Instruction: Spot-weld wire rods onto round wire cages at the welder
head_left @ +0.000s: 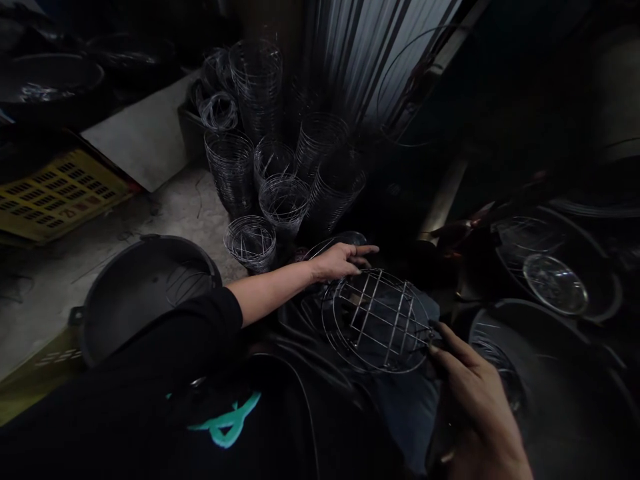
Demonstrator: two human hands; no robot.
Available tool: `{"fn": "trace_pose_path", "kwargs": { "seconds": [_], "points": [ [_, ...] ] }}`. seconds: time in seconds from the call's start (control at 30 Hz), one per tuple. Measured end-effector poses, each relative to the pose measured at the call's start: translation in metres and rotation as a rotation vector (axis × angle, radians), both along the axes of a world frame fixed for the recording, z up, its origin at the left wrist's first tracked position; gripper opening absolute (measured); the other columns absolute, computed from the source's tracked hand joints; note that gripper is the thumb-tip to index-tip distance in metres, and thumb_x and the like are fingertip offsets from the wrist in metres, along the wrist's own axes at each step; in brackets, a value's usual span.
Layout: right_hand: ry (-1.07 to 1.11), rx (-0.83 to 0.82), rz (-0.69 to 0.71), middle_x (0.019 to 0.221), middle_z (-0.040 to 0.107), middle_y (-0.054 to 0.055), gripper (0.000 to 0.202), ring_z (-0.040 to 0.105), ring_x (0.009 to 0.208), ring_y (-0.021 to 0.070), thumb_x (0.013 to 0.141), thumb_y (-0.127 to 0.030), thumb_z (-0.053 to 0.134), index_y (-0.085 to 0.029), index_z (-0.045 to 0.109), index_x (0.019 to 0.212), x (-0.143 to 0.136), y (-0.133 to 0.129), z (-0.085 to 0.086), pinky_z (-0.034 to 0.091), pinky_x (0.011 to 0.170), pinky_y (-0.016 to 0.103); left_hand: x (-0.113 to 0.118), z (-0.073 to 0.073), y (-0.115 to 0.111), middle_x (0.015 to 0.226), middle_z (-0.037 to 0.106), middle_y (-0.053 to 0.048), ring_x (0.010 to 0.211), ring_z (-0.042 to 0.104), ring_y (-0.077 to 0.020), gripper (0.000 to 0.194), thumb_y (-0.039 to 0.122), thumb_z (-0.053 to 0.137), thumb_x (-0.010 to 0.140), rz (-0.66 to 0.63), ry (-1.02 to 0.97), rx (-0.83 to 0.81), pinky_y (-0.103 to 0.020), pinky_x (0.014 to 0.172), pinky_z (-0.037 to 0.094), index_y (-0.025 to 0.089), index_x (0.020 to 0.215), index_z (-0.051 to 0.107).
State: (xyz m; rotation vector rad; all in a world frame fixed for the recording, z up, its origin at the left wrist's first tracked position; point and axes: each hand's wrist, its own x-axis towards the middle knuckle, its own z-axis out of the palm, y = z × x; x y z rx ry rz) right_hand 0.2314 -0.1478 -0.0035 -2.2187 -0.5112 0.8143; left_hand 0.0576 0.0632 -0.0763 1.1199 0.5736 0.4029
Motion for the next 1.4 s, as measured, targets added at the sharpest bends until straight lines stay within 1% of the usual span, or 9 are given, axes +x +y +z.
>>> {"fn": "trace_pose_path", "kwargs": {
  "seconds": [0.27,0.4,0.53,0.8,1.03,1.1,1.2,1.3,1.4],
  "points": [
    [0.231,0.005,0.097,0.120,0.068,0.011,0.100,0.063,0.110,0.0290,0.044,-0.044,0.082,-0.014,0.055,0.136,0.005,-0.018,0.001,0.055,0.085,0.032,-0.012,0.005,0.000,0.118,0.069,-0.013,0.105,0.064,-0.0165,0.078,-0.004,0.060,0.061,-0.107,-0.038,-0.022,-0.019,0.069,0.040,0.019,0.136,0.053],
    [0.294,0.000,0.160,0.133,0.059,0.014,0.115,0.056,0.122,0.0323,0.044,-0.046,0.086,-0.014,0.043,0.145,0.002,-0.023,-0.001,0.051,0.097,0.039,-0.023,0.013,0.007,0.138,0.058,-0.012,0.122,0.058,-0.0222,0.085,-0.003,0.061,0.057,-0.298,-0.023,-0.028,-0.022,0.075,0.046,0.023,0.138,0.051],
    [0.304,0.010,0.187,0.137,0.056,0.014,0.127,0.055,0.124,0.0323,0.042,-0.047,0.088,-0.017,0.032,0.151,-0.001,-0.028,-0.010,0.049,0.100,0.040,-0.036,0.026,0.011,0.147,0.049,-0.006,0.137,0.044,-0.0241,0.101,0.001,0.077,0.047,-0.462,-0.075,0.053,-0.028,0.100,0.044,0.024,0.141,0.047],
    [0.228,0.002,0.221,0.142,0.052,0.009,0.120,0.054,0.125,0.0305,0.048,-0.046,0.085,-0.025,0.030,0.152,0.001,-0.038,-0.032,0.052,0.097,0.037,-0.041,0.034,-0.002,0.138,0.058,-0.004,0.131,0.050,-0.0248,0.129,0.017,0.092,0.040,-0.542,0.157,0.494,-0.029,0.108,0.039,0.023,0.151,0.025],
    [0.077,-0.009,0.290,0.148,0.045,0.006,0.114,0.042,0.136,0.0303,0.049,-0.045,0.083,-0.022,0.036,0.150,0.000,-0.036,-0.032,0.039,0.110,0.039,-0.044,0.020,-0.003,0.144,0.051,-0.007,0.135,0.046,-0.0251,0.130,0.015,0.091,0.041,-0.545,0.138,0.511,-0.030,0.112,0.035,0.020,0.151,0.022],
    [0.099,-0.018,0.307,0.147,0.047,0.008,0.117,0.046,0.133,0.0306,0.050,-0.048,0.082,-0.020,0.031,0.152,-0.001,-0.039,-0.030,0.042,0.108,0.039,-0.049,0.016,-0.001,0.147,0.048,-0.009,0.135,0.046,-0.0257,0.132,0.010,0.090,0.039,-0.436,0.115,0.439,-0.029,0.109,0.039,0.019,0.151,0.023],
    [0.153,0.006,0.272,0.133,0.060,0.012,0.120,0.060,0.116,0.0327,0.048,-0.054,0.081,-0.016,0.033,0.151,0.004,-0.045,-0.017,0.055,0.093,0.039,-0.059,0.021,0.007,0.148,0.045,-0.014,0.117,0.059,-0.0217,0.121,0.004,0.084,0.046,0.048,0.134,0.310,-0.025,0.089,0.051,0.018,0.151,0.025],
    [0.095,0.089,0.151,0.112,0.071,0.009,0.111,0.067,0.099,0.0321,0.047,-0.060,0.080,-0.020,0.045,0.145,0.008,-0.044,0.008,0.061,0.076,0.037,-0.070,0.049,0.018,0.133,0.059,-0.013,0.069,0.063,-0.0073,0.091,0.007,0.069,0.067,0.532,0.040,0.116,-0.017,0.056,0.048,0.019,0.149,0.030],
    [0.020,0.201,0.096,0.106,0.072,0.007,0.092,0.069,0.094,0.0308,0.051,-0.060,0.080,-0.027,0.057,0.134,-0.002,-0.031,0.032,0.061,0.072,0.036,-0.076,0.086,0.019,0.114,0.068,-0.004,0.045,0.050,-0.0012,0.076,0.006,0.058,0.077,0.671,-0.249,-0.019,-0.015,0.042,0.037,0.027,0.146,0.035]
  ]
}}
